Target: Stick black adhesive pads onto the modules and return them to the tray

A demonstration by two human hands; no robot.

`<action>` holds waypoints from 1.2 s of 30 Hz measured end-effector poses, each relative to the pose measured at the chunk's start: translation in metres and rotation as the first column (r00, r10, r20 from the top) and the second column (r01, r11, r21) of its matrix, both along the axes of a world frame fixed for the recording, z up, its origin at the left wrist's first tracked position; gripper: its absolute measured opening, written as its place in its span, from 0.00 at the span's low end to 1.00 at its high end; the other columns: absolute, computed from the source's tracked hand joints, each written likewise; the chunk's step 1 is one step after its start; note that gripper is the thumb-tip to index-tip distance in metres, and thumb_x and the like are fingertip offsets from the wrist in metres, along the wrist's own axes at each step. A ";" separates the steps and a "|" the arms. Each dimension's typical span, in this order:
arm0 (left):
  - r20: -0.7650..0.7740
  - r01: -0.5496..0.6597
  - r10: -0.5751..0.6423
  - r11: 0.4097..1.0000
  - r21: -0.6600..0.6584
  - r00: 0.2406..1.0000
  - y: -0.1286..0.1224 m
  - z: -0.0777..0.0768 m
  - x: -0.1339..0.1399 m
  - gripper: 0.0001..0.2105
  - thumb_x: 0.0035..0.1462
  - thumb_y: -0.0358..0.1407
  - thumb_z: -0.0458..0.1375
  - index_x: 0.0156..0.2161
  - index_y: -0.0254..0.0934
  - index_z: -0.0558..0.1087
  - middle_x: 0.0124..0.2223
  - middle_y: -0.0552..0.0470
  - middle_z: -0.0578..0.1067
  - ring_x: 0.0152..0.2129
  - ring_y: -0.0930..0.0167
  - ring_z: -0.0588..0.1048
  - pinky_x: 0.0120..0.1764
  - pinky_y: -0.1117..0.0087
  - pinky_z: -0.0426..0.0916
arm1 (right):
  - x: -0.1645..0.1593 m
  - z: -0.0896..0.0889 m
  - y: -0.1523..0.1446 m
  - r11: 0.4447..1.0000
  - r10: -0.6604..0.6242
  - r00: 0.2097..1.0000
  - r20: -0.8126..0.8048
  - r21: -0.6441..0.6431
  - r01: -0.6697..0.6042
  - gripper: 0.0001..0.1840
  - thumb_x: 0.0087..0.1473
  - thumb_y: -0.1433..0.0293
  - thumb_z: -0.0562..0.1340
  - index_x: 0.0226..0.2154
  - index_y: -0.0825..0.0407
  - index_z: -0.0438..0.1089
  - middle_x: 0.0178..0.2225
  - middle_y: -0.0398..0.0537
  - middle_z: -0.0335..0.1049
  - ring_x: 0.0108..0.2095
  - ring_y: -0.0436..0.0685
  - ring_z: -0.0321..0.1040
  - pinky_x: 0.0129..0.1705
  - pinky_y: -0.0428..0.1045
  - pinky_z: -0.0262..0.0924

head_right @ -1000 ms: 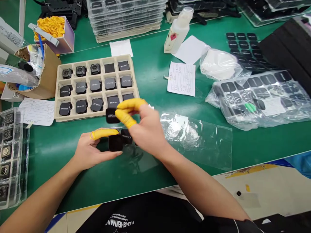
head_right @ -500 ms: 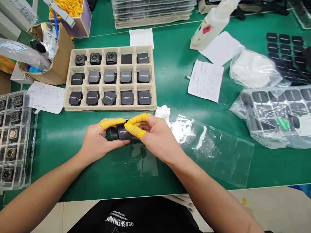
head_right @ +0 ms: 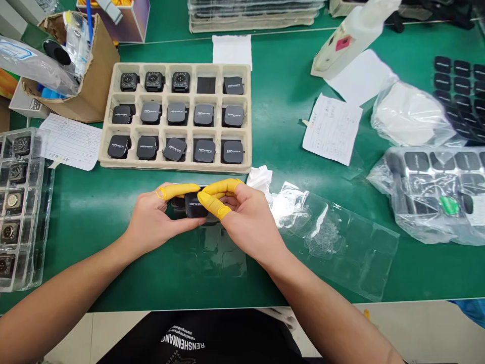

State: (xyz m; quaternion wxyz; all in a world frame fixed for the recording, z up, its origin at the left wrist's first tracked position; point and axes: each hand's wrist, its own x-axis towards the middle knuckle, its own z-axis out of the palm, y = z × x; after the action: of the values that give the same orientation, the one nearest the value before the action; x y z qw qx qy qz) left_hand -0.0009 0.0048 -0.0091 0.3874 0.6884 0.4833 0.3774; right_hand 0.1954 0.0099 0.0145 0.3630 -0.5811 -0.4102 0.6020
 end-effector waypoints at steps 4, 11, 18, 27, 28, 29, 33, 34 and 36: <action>-0.011 0.000 0.000 1.000 0.004 1.000 0.000 0.000 0.000 0.22 0.50 0.37 0.76 0.51 0.42 0.81 0.44 0.51 0.85 0.40 0.65 0.83 0.46 0.64 0.79 | 0.001 0.000 0.000 1.000 0.005 1.000 -0.004 -0.009 -0.005 0.21 0.40 0.54 0.81 0.33 0.47 0.81 0.34 0.46 0.82 0.35 0.56 0.77 0.40 0.52 0.74; -0.020 -0.003 0.003 1.000 0.003 1.000 -0.001 -0.001 0.000 0.22 0.50 0.37 0.75 0.51 0.42 0.81 0.44 0.51 0.85 0.40 0.65 0.82 0.46 0.64 0.78 | 0.000 -0.002 0.000 0.999 -0.023 0.999 -0.030 -0.025 0.022 0.19 0.39 0.58 0.82 0.33 0.46 0.81 0.34 0.45 0.83 0.35 0.55 0.77 0.40 0.49 0.73; -0.039 -0.011 0.011 1.000 -0.007 0.999 -0.002 -0.001 0.000 0.23 0.50 0.37 0.76 0.52 0.44 0.81 0.44 0.52 0.85 0.40 0.65 0.82 0.46 0.64 0.79 | -0.001 -0.001 -0.002 0.999 -0.003 1.000 0.007 0.034 0.003 0.17 0.47 0.55 0.78 0.34 0.47 0.80 0.36 0.47 0.83 0.37 0.57 0.79 0.42 0.53 0.76; -0.025 -0.010 0.010 1.000 -0.009 1.000 0.000 0.000 0.000 0.22 0.50 0.35 0.75 0.51 0.42 0.81 0.43 0.51 0.85 0.39 0.66 0.82 0.44 0.65 0.80 | 0.001 0.004 -0.006 0.973 -0.020 0.950 0.311 0.225 -0.053 0.18 0.53 0.56 0.75 0.43 0.47 0.77 0.35 0.46 0.80 0.32 0.57 0.79 0.37 0.54 0.78; -0.014 -0.015 0.014 1.000 -0.013 1.000 0.000 0.000 0.000 0.22 0.50 0.35 0.76 0.51 0.42 0.81 0.43 0.51 0.85 0.39 0.66 0.82 0.43 0.65 0.80 | 0.002 0.004 -0.005 0.976 -0.021 0.950 0.311 0.213 -0.048 0.21 0.52 0.55 0.75 0.45 0.47 0.76 0.35 0.46 0.80 0.32 0.57 0.79 0.36 0.53 0.78; -0.007 -0.019 0.019 1.000 -0.015 1.000 -0.001 0.000 0.000 0.22 0.49 0.35 0.76 0.51 0.42 0.81 0.43 0.51 0.85 0.39 0.66 0.82 0.42 0.66 0.80 | 0.002 0.004 -0.004 0.982 -0.008 0.957 0.290 0.183 -0.047 0.24 0.52 0.54 0.74 0.46 0.47 0.74 0.34 0.45 0.79 0.31 0.56 0.79 0.34 0.53 0.78; -0.015 -0.030 0.030 1.000 -0.001 0.999 -0.001 -0.002 0.001 0.23 0.50 0.38 0.76 0.52 0.42 0.80 0.42 0.52 0.85 0.37 0.68 0.82 0.42 0.66 0.80 | -0.001 0.003 -0.003 0.996 0.079 0.988 0.133 0.027 -0.084 0.30 0.47 0.50 0.77 0.47 0.48 0.73 0.33 0.45 0.79 0.30 0.56 0.78 0.29 0.49 0.76; -0.019 -0.034 0.035 0.999 0.007 0.999 -0.002 -0.002 0.001 0.23 0.51 0.38 0.76 0.52 0.42 0.80 0.43 0.52 0.85 0.37 0.68 0.82 0.42 0.66 0.79 | -0.003 0.003 -0.003 0.997 0.075 0.990 0.117 0.014 -0.077 0.30 0.46 0.51 0.77 0.45 0.48 0.74 0.34 0.45 0.79 0.30 0.55 0.78 0.30 0.49 0.76; -0.032 -0.042 0.043 0.999 0.030 0.999 -0.002 -0.003 0.001 0.22 0.51 0.38 0.75 0.52 0.41 0.80 0.43 0.52 0.85 0.36 0.68 0.82 0.42 0.66 0.79 | -0.005 0.003 -0.004 0.999 0.031 0.993 0.117 0.019 -0.033 0.27 0.45 0.53 0.78 0.42 0.48 0.75 0.35 0.46 0.79 0.32 0.55 0.79 0.32 0.49 0.77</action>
State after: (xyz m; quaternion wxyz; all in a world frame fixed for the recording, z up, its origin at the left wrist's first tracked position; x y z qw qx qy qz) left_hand 0.0003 0.0031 -0.0118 0.3613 0.6897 0.4983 0.3814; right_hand 0.1900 0.0061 0.0171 0.3349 -0.6047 -0.4461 0.5685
